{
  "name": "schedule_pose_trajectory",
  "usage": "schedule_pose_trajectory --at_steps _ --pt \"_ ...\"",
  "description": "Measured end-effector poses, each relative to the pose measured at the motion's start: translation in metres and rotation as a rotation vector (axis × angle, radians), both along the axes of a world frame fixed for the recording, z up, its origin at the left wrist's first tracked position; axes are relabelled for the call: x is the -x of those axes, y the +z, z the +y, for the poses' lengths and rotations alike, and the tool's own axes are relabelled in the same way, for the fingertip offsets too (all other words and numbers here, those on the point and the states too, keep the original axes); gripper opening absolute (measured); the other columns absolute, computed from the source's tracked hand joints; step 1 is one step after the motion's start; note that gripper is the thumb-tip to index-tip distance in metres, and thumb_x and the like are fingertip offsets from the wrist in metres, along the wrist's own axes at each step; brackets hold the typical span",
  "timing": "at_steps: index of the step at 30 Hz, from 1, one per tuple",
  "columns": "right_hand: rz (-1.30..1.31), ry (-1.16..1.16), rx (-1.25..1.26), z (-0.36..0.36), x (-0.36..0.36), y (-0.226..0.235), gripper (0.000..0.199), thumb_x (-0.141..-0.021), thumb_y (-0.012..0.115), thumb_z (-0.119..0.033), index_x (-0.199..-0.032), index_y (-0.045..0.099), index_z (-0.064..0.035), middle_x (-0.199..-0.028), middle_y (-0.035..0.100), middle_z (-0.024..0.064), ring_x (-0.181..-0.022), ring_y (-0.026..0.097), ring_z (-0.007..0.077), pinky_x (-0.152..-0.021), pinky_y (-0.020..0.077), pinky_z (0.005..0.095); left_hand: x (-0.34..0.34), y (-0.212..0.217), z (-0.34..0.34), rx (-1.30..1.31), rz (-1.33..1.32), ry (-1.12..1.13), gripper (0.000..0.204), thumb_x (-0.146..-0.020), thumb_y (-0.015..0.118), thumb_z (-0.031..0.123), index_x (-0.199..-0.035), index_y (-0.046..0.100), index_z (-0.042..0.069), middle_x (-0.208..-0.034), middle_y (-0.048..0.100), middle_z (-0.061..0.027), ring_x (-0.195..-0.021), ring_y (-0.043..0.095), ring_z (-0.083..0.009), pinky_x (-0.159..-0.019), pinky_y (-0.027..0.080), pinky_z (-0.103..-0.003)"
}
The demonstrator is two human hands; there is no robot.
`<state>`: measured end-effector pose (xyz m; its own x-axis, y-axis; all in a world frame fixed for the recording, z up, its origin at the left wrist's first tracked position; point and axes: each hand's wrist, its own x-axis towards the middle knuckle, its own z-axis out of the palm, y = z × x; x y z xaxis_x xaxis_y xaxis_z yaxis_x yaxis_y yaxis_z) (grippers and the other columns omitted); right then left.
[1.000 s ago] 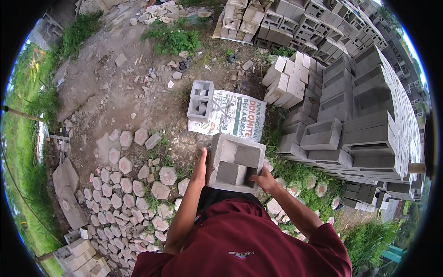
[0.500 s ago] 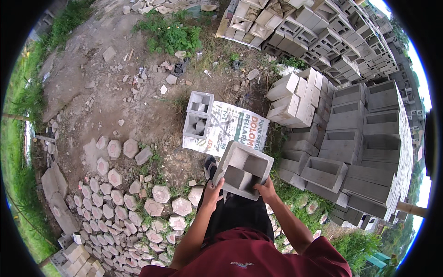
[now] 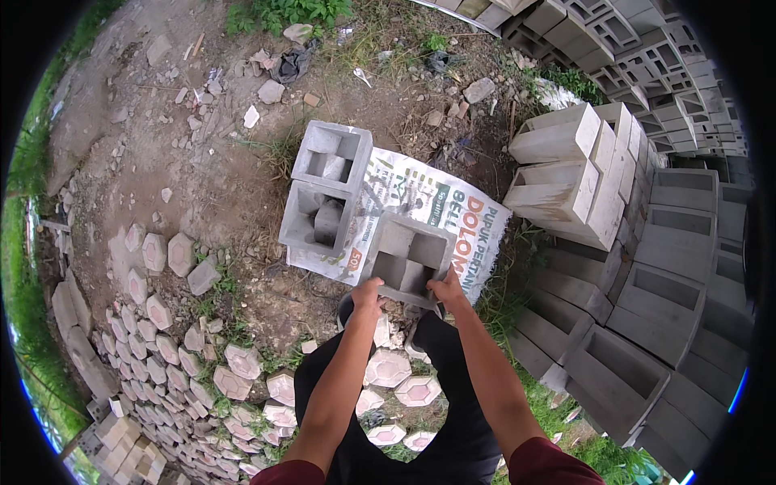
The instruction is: The person moves concrete hollow blocks from a stack and places them onto a bag on the ground one by one.
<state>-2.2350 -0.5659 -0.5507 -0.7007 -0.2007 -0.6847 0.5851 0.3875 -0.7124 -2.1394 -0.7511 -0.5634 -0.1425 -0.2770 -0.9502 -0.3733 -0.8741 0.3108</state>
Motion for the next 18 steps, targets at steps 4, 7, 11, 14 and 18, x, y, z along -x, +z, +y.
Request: schedule_pose_trajectory --at_steps 4,7,11,14,18 --pt "0.037 -0.012 -0.036 -0.01 0.071 -0.113 0.079 -0.067 0.064 0.004 -0.139 0.033 -0.0045 -0.103 0.062 0.0131 -0.084 0.059 0.024 -0.064 0.0504 0.0366 0.077 -0.1 -0.007 0.006 0.081 0.032 0.05 -0.065 0.065 0.001 -0.11 0.047 -0.007 -0.107 0.05 -0.0217 -0.095 0.056 -0.0359 -0.074 0.055 -0.057" --pt "0.09 0.012 -0.071 -0.034 0.121 -0.171 0.075 -0.067 0.064 0.002 -0.136 0.036 -0.0054 -0.099 0.062 0.014 -0.079 0.061 0.0257 -0.058 0.0524 0.0405 0.123 -0.18 -0.029 -0.033 0.127 0.043 0.05 -0.066 0.065 0.002 -0.111 0.046 -0.007 -0.107 0.051 -0.0218 -0.094 0.057 -0.0357 -0.075 0.055 -0.058" --pt "0.136 0.026 0.044 -0.071 0.164 -0.21 0.074 -0.067 0.064 -0.001 -0.135 0.036 -0.0063 -0.097 0.062 0.0134 -0.078 0.06 0.0253 -0.053 0.0502 0.0413 0.162 -0.255 -0.058 0.022 0.263 0.054 0.056 -0.066 0.066 0.004 -0.117 0.044 -0.006 -0.111 0.051 -0.021 -0.098 0.056 -0.0359 -0.084 0.051 -0.062" --pt "0.142 0.105 -0.051 -0.085 0.191 -0.236 0.084 -0.067 0.065 -0.004 -0.142 0.028 -0.0078 -0.104 0.061 0.0172 -0.08 0.063 0.0278 -0.051 0.0519 0.0388 0.185 -0.284 -0.075 0.09 0.306 0.035 0.06 -0.066 0.067 0.006 -0.12 0.042 -0.005 -0.115 0.05 -0.0196 -0.105 0.054 -0.0364 -0.089 0.048 -0.062" --pt "0.134 0.09 -0.012 -0.089 0.209 -0.254 0.069 -0.07 0.064 -0.002 -0.133 0.035 -0.0035 -0.099 0.061 0.0177 -0.076 0.064 0.0307 -0.045 0.0553 0.0453 0.205 -0.281 -0.078 0.104 0.218 0.058 0.063 -0.065 0.068 0.007 -0.121 0.041 -0.005 -0.117 0.05 -0.02 -0.107 0.054 -0.0376 -0.089 0.048 -0.062"
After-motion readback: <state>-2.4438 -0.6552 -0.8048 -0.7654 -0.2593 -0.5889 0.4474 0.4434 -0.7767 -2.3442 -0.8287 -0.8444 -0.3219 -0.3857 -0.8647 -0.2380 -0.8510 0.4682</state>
